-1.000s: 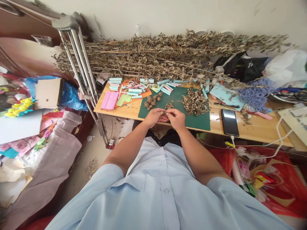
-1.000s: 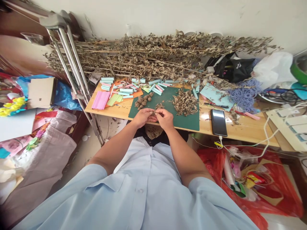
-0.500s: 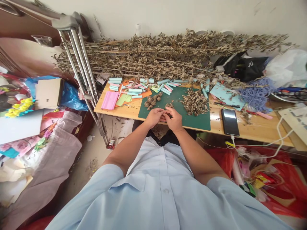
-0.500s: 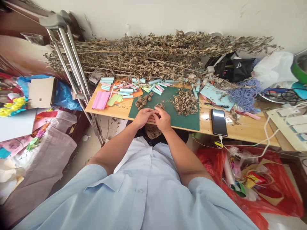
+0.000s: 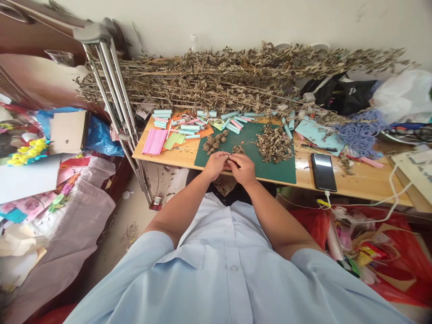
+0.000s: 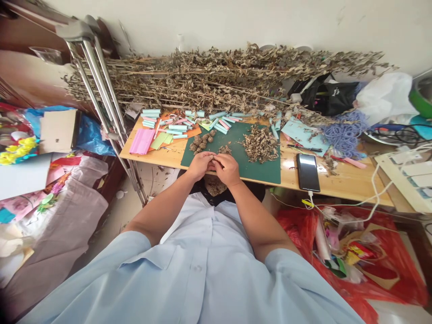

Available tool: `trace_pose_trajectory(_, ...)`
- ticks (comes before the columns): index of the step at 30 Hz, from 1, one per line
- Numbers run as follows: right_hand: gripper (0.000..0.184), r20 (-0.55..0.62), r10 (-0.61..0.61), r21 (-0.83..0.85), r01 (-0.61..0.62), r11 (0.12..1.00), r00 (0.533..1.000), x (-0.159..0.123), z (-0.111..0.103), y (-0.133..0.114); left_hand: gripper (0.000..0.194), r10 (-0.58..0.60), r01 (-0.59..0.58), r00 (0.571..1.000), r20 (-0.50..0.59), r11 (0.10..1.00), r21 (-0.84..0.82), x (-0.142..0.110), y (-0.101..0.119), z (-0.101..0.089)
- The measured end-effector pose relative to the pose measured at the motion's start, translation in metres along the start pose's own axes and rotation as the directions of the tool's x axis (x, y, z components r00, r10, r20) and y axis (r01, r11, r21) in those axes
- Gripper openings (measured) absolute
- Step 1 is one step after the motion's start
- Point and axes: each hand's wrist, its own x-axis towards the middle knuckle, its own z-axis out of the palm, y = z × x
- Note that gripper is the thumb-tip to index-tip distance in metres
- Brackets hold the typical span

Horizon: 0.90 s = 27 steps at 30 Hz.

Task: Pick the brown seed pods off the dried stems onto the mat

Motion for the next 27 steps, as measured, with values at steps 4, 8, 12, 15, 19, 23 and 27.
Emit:
trace_pose_trajectory(4, 0.019, 0.014, 0.015, -0.021, -0.015, 1.0, 1.0, 0.0001, -0.0004, -0.0005, 0.009, -0.001, 0.001, 1.0, 0.02, 1.0, 0.026, -0.0005, -0.0007, -0.0001)
trace_pose_trajectory(8, 0.019, 0.029, 0.03, -0.029, -0.029, 0.999, 0.999, 0.0012, -0.0001, -0.0016, 0.011, 0.0, -0.001, 1.0, 0.021, 0.997, 0.074, 0.0001, -0.002, 0.0)
trace_pose_trajectory(12, 0.017, -0.011, 0.083, -0.01, -0.083, 0.997, 0.997, 0.0026, 0.0012, -0.0011, 0.008, 0.007, -0.007, 1.0, -0.003, 0.999, 0.048, -0.0003, -0.0016, 0.0015)
trace_pose_trajectory(15, 0.018, -0.01, 0.094, -0.017, -0.094, 0.995, 0.996, 0.003, 0.001, -0.0012, 0.008, 0.023, -0.022, 0.999, -0.026, 0.999, 0.032, -0.001, -0.0013, 0.0027)
trace_pose_trajectory(19, 0.021, 0.034, 0.059, -0.066, -0.057, 0.996, 0.998, 0.0011, -0.0001, -0.0011, 0.01, 0.018, -0.016, 0.999, -0.041, 0.999, 0.046, 0.0007, -0.0036, 0.0019)
trace_pose_trajectory(23, 0.021, 0.053, 0.007, -0.112, -0.001, 0.994, 0.999, -0.0026, 0.0013, 0.0014, 0.012, 0.04, -0.034, 0.998, -0.049, 0.993, 0.116, 0.0035, -0.0075, -0.0003)
trace_pose_trajectory(27, 0.016, 0.019, 0.01, -0.126, -0.007, 0.992, 1.0, -0.0037, 0.0028, 0.0028, 0.01, 0.08, -0.064, 0.994, -0.074, 0.98, 0.19, 0.002, -0.007, 0.0002)
